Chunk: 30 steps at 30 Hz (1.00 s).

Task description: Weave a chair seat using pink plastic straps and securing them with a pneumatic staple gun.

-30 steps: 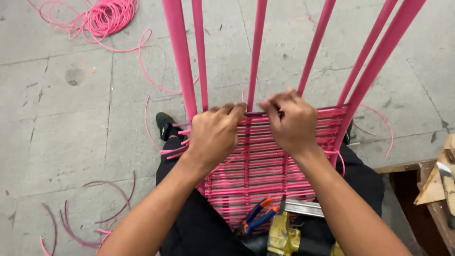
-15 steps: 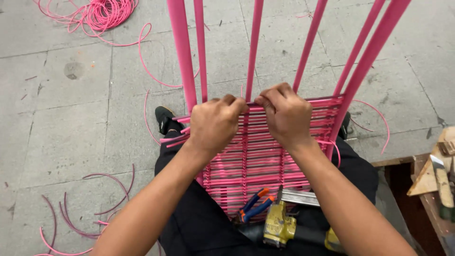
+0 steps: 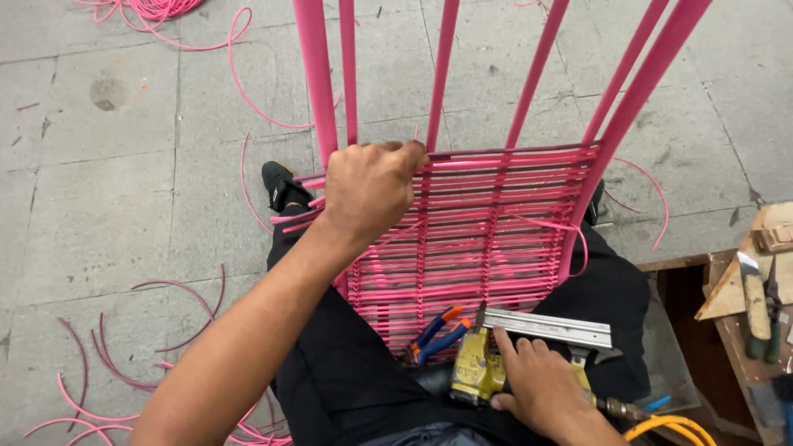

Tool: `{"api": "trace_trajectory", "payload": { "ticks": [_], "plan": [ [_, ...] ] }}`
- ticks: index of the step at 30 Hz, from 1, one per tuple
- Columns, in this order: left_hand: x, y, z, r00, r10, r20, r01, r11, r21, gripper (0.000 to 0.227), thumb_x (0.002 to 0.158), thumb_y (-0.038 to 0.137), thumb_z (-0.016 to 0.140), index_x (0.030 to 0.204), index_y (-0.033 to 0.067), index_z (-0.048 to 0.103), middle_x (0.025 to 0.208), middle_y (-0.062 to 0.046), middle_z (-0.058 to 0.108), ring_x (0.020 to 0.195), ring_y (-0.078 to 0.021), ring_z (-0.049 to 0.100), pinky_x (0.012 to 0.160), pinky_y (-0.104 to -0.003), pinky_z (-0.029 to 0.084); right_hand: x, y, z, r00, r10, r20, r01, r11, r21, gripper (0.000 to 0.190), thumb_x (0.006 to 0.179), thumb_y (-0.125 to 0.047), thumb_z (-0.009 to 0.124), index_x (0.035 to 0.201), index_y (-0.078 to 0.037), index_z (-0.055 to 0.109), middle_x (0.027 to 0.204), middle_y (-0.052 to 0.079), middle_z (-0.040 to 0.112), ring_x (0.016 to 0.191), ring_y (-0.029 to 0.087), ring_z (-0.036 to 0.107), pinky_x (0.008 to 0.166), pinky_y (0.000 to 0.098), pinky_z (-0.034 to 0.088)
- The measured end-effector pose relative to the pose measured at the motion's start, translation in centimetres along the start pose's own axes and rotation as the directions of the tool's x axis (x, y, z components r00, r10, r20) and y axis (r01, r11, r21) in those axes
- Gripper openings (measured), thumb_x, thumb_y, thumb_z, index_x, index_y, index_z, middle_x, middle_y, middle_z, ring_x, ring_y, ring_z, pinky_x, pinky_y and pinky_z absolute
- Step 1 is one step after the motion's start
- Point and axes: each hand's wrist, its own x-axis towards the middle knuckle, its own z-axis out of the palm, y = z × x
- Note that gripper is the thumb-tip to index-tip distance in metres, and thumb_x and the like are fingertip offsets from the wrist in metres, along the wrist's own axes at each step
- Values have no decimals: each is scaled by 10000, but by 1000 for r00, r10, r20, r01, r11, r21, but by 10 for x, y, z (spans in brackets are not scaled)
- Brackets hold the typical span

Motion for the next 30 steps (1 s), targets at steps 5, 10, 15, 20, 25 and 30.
{"api": "trace_trajectory", "payload": {
  "ticks": [5,10,15,20,25,30],
  "plan": [
    [0,2,-3,1000,0,-8,0,1000,5,129,875,121,630,887,132,758,779,-108,745,619,-332,707,500,-480,517,2,-4,-23,972,-21,235,20,1000,6,1101,846,-420,791,1615,-101,69,1126,163,663,1105,357,631,968,445,506],
    [-5,1,1,1000,-3,-1,3,1000,21,131,858,129,626,882,124,755,758,-113,737,611,-351,696,504,-496,512,-1,19,-29,930,-70,360,22,990,136,1070,908,-403,727,1652,-141,5,1126,183,705,1119,372,649,1002,443,489],
    [1,-6,5,999,15,-43,-13,999,45,133,789,125,633,846,144,751,751,-120,734,623,-349,701,521,-495,522,13,65,-11,956,-286,62,245,900,361,1173,739,-379,944,1572,-67,180,1164,228,679,1127,379,657,966,414,496],
    [-1,1,1,999,-29,23,28,998,52,111,768,141,669,843,129,751,732,-123,727,629,-342,708,527,-489,534,-3,-2,-89,993,-32,-117,107,687,719,597,713,-279,898,1192,-34,641,917,91,733,861,245,710,781,369,562],
    [4,2,-2,999,-35,0,35,998,46,123,737,139,681,831,126,760,722,-133,727,629,-338,714,528,-481,544,31,-38,-84,932,213,-293,270,131,954,202,863,-180,751,896,8,684,706,57,665,648,186,659,621,367,556],
    [5,4,-4,999,-30,25,28,997,73,119,780,117,661,842,118,763,715,-147,721,610,-336,710,515,-476,542,71,-64,-69,528,168,-832,539,691,482,94,908,-65,666,999,-44,658,662,-4,587,580,162,603,554,351,490]
  ]
}}
